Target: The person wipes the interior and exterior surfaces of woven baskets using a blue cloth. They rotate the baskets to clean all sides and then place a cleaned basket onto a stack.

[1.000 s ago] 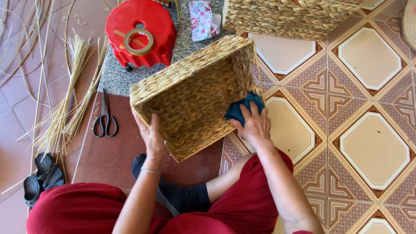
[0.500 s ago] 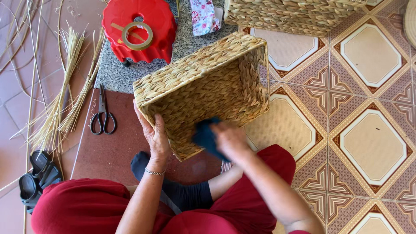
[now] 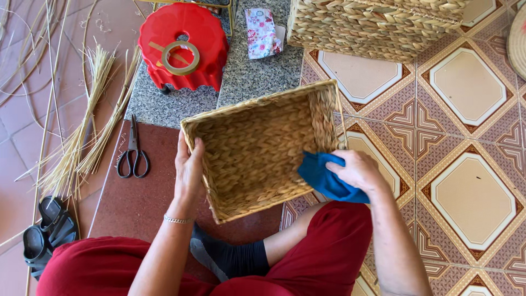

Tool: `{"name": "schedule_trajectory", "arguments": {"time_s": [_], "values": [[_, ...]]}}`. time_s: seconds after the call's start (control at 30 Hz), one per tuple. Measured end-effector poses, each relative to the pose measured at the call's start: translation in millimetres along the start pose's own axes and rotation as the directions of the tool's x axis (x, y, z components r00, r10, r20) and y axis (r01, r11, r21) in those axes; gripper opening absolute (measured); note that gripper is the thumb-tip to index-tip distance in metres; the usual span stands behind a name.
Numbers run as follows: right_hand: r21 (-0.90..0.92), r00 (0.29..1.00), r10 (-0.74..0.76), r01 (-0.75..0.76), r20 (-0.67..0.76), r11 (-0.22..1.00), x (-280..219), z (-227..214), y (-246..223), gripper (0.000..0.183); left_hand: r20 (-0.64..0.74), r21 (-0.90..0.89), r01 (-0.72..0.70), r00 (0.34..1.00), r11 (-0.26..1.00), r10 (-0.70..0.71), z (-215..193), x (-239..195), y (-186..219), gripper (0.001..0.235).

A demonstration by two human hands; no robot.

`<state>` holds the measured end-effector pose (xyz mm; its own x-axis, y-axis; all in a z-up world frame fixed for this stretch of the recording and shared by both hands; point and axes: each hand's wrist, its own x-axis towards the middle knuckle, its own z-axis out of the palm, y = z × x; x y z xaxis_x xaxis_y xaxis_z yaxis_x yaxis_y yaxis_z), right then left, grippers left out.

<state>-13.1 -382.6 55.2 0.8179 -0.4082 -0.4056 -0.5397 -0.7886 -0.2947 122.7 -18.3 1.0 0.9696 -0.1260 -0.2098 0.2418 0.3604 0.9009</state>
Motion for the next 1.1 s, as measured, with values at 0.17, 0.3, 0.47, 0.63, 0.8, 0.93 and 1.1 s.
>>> {"name": "schedule_trajectory", "arguments": {"time_s": [0.17,0.3,0.47,0.63,0.8,0.93,1.1], "values": [[0.191,0.93,-0.188,0.257,-0.317,0.947,-3.4,-32.1,2.1,0.045,0.051,0.081,0.092,0.994,0.992,-0.096,-9.4,28.7,-16.1,0.061],[0.452,0.883,-0.11,0.338,-0.457,0.825,24.9,-7.6,-18.5,0.038,0.033,0.112,0.14,0.989,0.984,-0.144,-16.9,29.9,-37.2,0.066],[0.906,0.962,0.081,0.214,-0.26,0.365,107.2,60.4,-59.7,0.04,0.065,0.285,0.02,0.997,0.958,-0.04,-21.7,15.1,-45.2,0.082],[0.989,0.965,0.26,0.072,-0.036,-0.132,146.7,128.7,-129.7,0.04,0.139,0.509,-0.142,0.987,0.849,0.081,-19.8,6.6,-38.8,0.088],[0.953,0.979,0.097,0.149,-0.179,0.263,112.8,175.0,-231.4,0.064,0.024,0.568,-0.009,1.0,0.823,-0.005,-19.8,12.3,-36.4,0.071],[0.77,0.974,-0.217,0.19,-0.068,0.609,86.3,184.0,-244.7,0.065,0.107,0.518,-0.17,0.985,0.838,0.133,-22.5,14.2,-46.2,0.065],[0.651,0.737,-0.675,0.495,0.037,0.576,94.6,176.1,-203.5,0.047,0.118,0.416,-0.181,0.983,0.891,0.144,-23.2,12.5,-47.4,0.063]]}}
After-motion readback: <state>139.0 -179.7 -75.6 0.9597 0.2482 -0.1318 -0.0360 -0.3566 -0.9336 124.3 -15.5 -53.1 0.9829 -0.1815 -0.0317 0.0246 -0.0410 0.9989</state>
